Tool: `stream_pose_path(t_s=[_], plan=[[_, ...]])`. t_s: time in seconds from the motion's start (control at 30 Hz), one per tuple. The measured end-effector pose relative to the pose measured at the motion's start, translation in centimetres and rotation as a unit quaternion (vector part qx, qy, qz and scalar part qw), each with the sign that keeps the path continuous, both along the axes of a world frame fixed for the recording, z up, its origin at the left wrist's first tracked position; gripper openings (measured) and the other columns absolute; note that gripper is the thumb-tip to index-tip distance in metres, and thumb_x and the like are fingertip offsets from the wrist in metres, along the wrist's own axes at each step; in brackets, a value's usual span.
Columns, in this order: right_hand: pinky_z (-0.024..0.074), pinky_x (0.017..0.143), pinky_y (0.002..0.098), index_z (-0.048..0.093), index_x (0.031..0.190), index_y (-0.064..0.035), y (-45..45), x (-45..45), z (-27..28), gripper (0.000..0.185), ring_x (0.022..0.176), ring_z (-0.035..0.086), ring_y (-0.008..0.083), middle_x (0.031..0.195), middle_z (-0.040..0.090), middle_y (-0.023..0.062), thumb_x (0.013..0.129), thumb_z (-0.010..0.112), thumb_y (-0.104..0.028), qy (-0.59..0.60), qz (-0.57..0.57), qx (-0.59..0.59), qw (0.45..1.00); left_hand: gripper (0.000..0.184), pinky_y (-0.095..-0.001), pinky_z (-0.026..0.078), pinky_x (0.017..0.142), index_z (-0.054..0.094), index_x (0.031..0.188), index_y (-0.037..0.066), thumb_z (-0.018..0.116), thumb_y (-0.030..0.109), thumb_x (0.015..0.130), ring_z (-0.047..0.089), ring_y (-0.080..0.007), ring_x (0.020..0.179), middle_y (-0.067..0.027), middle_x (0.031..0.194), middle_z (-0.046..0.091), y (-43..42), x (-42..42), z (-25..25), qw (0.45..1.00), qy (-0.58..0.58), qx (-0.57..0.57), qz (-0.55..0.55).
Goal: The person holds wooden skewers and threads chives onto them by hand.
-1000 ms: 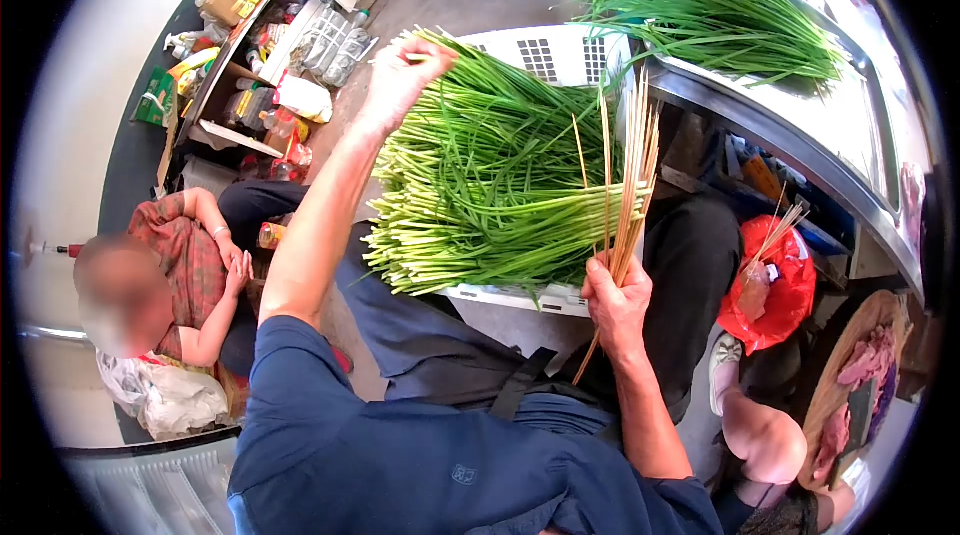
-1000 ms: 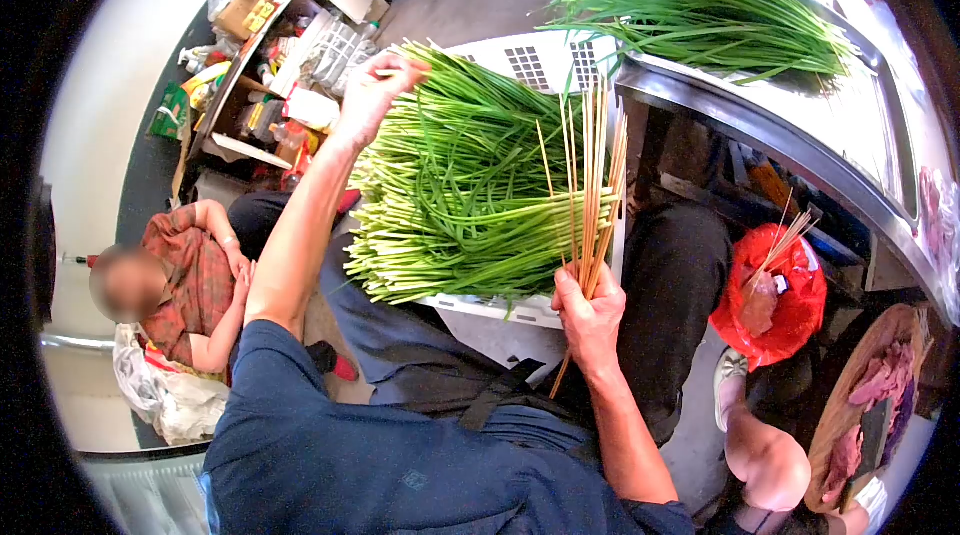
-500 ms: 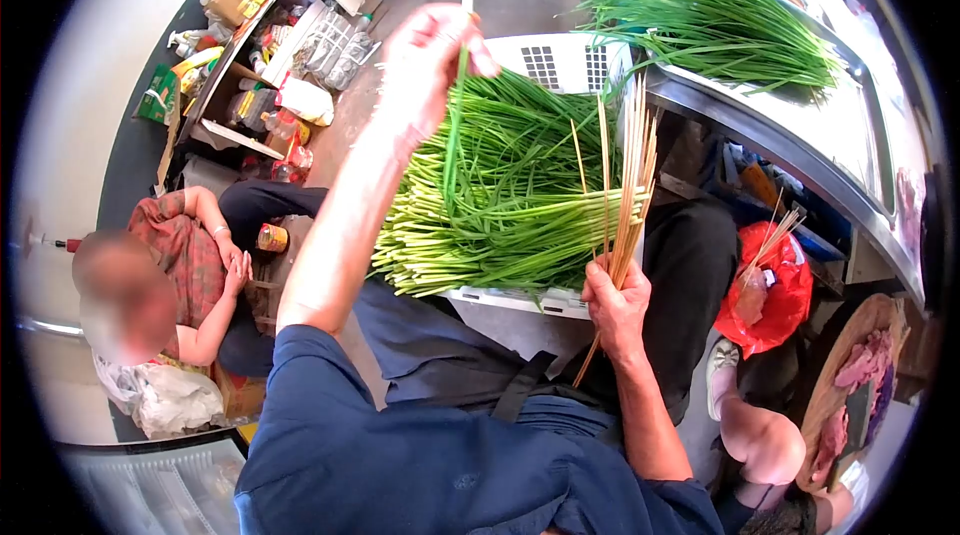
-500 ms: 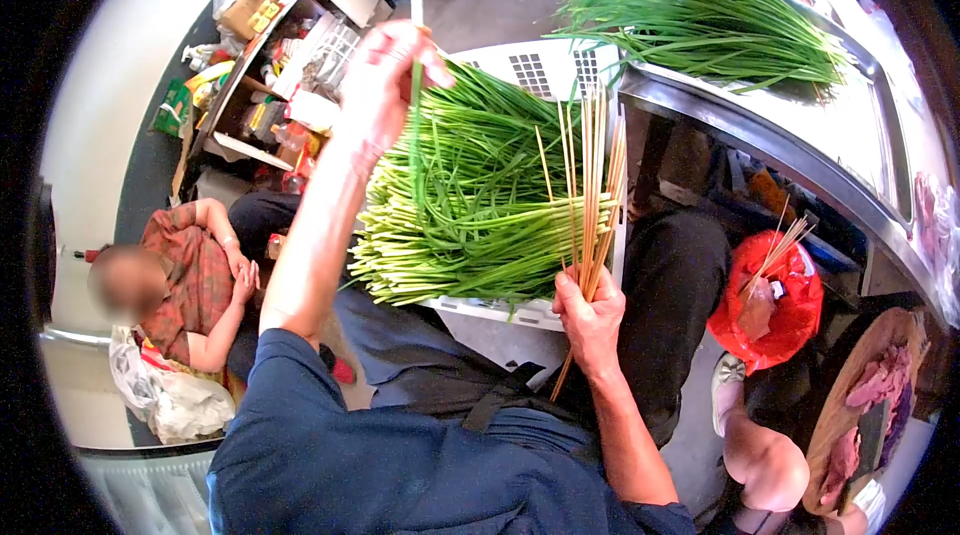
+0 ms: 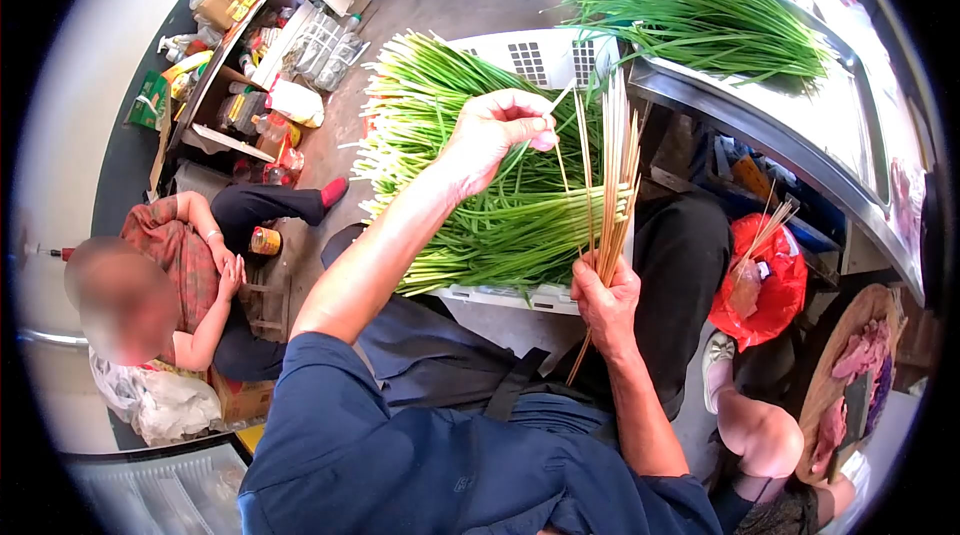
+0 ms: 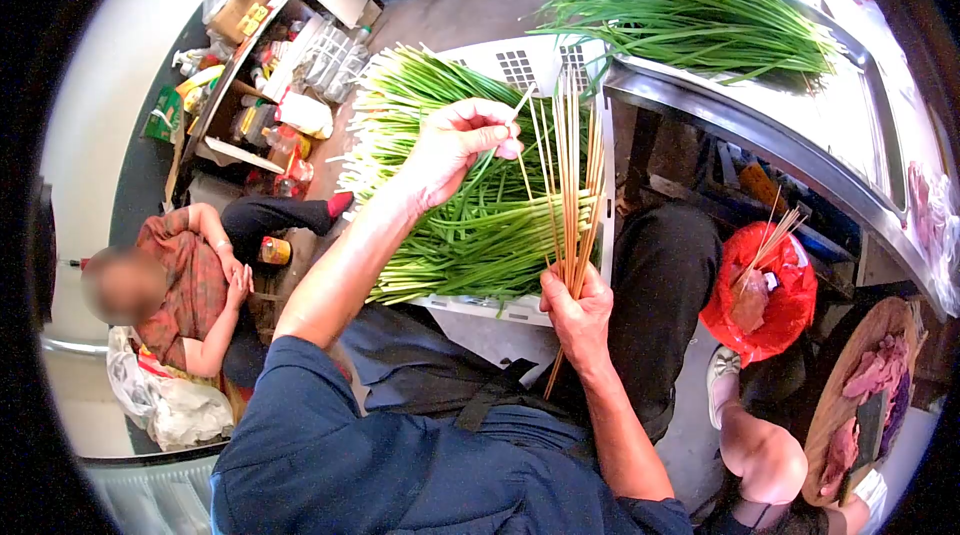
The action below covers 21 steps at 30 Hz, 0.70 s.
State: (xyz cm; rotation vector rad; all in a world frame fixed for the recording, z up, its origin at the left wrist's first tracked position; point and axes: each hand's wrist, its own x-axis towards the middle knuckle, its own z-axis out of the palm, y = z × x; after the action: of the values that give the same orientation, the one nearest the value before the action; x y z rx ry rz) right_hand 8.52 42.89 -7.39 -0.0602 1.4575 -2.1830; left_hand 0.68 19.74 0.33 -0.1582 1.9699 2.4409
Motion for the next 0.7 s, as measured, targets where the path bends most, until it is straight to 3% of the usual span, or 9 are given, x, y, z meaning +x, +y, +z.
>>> stream_pose_path(t_s=[0.37, 0.7], plan=[[0.0311, 0.043, 0.0196, 0.057, 0.089, -0.0044, 0.00, -0.02, -0.10, 0.008, 0.047, 0.041, 0.0037, 0.060, 0.054, -0.0006, 0.089, 0.061, -0.012, 0.000, 0.002, 0.001, 1.000, 0.017, -0.0345, 0.054, 0.081, 0.061, 0.103, -0.003, 0.059, -0.002, 0.086, 0.066, -0.0231, 0.084, -0.0122, 0.094, 0.065, 0.85, 0.00, -0.10, 0.998, 0.024, 0.041, 0.037], [0.0322, 0.043, 0.0194, 0.057, 0.089, -0.0040, -0.06, 0.03, 0.13, 0.010, 0.048, 0.044, 0.0042, 0.061, 0.054, -0.0006, 0.088, 0.063, -0.011, -0.005, -0.001, 0.004, 1.000, 0.016, -0.0346, 0.055, 0.076, 0.062, 0.102, -0.004, 0.059, -0.004, 0.086, 0.067, -0.0235, 0.082, -0.0136, 0.093, 0.066, 0.74, 0.17, -0.70, 0.999, 0.042, 0.014, 0.030]])
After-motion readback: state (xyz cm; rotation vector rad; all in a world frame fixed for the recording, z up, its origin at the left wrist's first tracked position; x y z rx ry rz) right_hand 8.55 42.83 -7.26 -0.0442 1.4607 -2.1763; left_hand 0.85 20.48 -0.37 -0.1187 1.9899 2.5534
